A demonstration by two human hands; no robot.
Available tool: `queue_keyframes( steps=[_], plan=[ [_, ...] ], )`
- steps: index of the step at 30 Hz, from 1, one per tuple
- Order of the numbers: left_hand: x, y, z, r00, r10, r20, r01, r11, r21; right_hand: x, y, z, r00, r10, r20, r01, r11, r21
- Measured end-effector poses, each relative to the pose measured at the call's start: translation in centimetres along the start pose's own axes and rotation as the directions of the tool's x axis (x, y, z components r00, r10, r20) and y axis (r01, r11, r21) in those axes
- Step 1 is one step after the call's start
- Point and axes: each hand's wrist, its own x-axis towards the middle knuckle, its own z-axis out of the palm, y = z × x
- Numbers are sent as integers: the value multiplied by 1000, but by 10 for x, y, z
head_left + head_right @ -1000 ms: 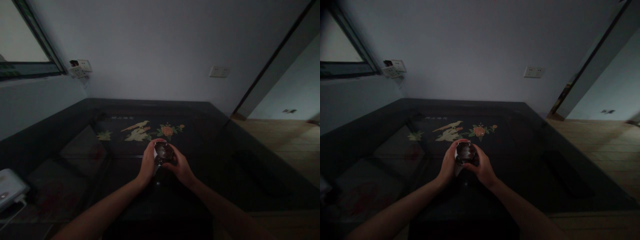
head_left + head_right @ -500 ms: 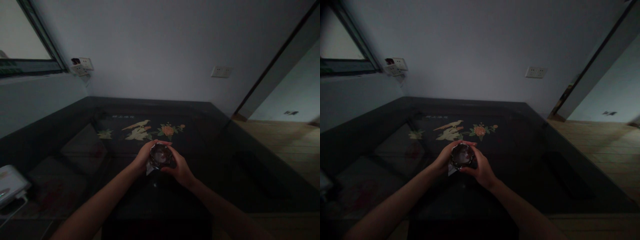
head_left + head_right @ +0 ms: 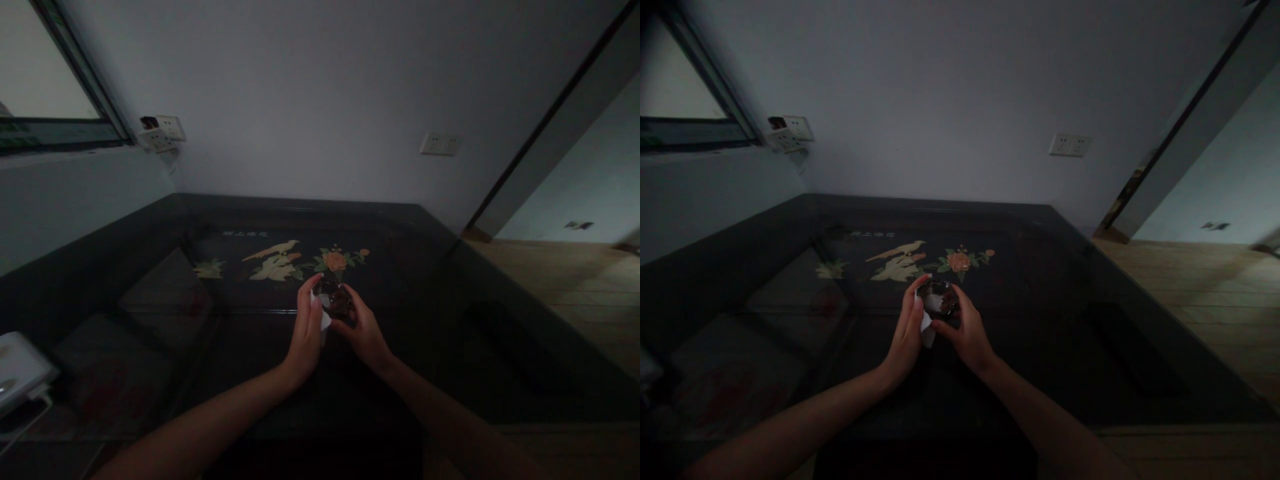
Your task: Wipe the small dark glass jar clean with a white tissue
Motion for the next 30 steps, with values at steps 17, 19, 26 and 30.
queue_keyframes(
  steps=[17,19,26,30],
  plan=[
    [12,-1,-4,987,-159,-22,156,981,-113,-1,-6,2,999,19,51,-18,1000,-8],
    [3,-2,-1,998,-46,-34,46,999,-16,-1,-7,1,999,28,30,-29,999,33],
    [7,-1,-1,998,-54,13,55,996,-63,-1,-2,0,1000,9,11,-9,1000,-13],
    [31,-1,-12,949,-298,104,313,933,-180,-3,0,-1,997,-39,59,46,991,-127]
  ],
)
